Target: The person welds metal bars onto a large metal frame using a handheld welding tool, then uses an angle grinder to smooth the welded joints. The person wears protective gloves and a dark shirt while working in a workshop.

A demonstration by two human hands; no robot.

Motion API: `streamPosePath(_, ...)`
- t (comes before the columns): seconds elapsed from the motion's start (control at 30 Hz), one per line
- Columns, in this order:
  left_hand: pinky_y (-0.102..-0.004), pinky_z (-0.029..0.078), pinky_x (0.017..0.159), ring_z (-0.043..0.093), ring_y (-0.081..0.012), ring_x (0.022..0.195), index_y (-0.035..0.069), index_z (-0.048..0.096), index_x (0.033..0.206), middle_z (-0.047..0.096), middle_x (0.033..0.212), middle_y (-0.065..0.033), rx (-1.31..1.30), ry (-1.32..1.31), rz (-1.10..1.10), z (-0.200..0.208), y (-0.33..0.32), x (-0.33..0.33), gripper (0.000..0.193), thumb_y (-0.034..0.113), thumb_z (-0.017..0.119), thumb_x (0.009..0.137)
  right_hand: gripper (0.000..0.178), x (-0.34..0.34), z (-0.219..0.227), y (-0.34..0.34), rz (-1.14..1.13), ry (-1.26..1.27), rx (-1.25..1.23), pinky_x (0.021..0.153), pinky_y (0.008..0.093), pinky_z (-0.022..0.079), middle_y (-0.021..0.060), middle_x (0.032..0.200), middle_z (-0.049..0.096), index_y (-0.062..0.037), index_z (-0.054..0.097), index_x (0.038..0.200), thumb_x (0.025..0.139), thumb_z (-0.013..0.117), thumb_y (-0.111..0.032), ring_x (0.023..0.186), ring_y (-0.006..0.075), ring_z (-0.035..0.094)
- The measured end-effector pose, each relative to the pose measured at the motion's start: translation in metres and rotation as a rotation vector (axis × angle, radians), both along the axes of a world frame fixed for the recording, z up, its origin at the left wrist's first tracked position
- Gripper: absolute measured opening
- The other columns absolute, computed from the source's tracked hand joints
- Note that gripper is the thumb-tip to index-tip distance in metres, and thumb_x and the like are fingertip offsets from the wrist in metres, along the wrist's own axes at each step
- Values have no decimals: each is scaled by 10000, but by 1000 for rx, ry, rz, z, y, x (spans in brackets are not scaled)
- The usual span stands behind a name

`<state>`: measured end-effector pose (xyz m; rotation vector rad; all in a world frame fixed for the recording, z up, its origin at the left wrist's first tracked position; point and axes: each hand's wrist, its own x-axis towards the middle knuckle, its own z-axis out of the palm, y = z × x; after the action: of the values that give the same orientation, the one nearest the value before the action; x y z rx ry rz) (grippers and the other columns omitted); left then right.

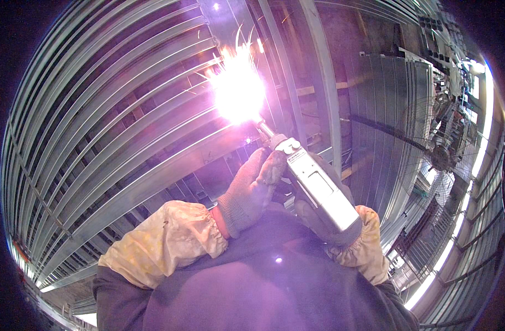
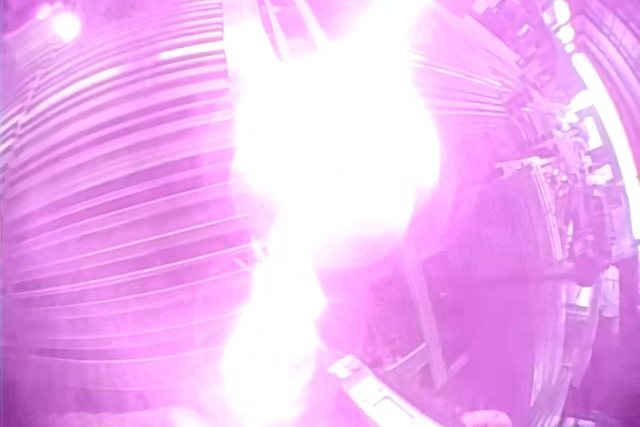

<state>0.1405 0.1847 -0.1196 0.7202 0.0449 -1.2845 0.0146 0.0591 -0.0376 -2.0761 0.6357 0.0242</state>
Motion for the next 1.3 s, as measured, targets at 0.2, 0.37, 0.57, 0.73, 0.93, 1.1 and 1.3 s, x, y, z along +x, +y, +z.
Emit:
streamPosePath(0.2, -264, 474, 883, 548, -92, 998, -1, 520, 1309, 596, 1122, -34, 43, -70, -47, 3, 1, 2, 440, 391, 463, 1117, 704, -4, 2, 2, -55, 34, 52, 1083, 322, 502, 160, 1386, 614, 8, 474, 1481, 860, 801, -48, 1301, 226, 600)
streamPosePath(0.37, -264, 468, 871, 545, -97, 986, -5, 526, 1311, 603, 1107, -38, 51, -134, -55, 1, 3, 4, 441, 385, 447, 1123, 780, 2, 8, 2, -20, 115, 26, 1036, 370, 533, 200, 1412, 579, -17, 419, 1519, 840, 785, -134, 1291, 305, 611)
streamPosePath(0.57, -269, 472, 874, 544, -103, 986, -5, 529, 1300, 598, 1106, -43, 20, -221, -1, 1, 1, 0, 447, 395, 437, 1123, 831, 2, 10, 1, -61, 161, 163, 1009, 392, 548, 215, 1421, 570, -38, 376, 1548, 829, 772, -169, 1263, 331, 635)
streamPosePath(0.73, -276, 479, 888, 549, -107, 996, -7, 522, 1292, 592, 1108, -44, -1, -105, -12, 5, 1, 3, 455, 406, 434, 1122, 810, -3, 6, -1, -20, 110, 124, 987, 381, 559, 207, 1430, 571, -36, 391, 1541, 845, 776, -187, 1217, 312, 667)
streamPosePath(0.93, -273, 474, 886, 539, -102, 990, -3, 523, 1262, 581, 1108, -34, 27, -97, -25, 8, 0, 2, 431, 394, 428, 1125, 788, -4, 7, 0, -32, 153, 127, 976, 373, 564, 184, 1435, 575, -39, 423, 1524, 846, 789, -201, 1204, 306, 675)
streamPosePath(1.1, -268, 465, 891, 529, -99, 997, -3, 517, 1296, 576, 1117, -32, 14, -61, -34, 2, 1, -2, 417, 369, 434, 1127, 781, 3, 11, 0, -6, 177, 84, 970, 365, 567, 172, 1428, 575, -49, 433, 1519, 842, 792, -197, 1204, 309, 675)
streamPosePath(1.3, -272, 461, 925, 538, -105, 1035, -3, 515, 1314, 585, 1142, -38, 55, -135, -50, 6, 4, 2, 408, 351, 434, 1130, 784, -6, 5, 1, -26, 104, 118, 1000, 379, 552, 186, 1426, 568, -49, 418, 1530, 849, 780, -192, 1274, 316, 629)
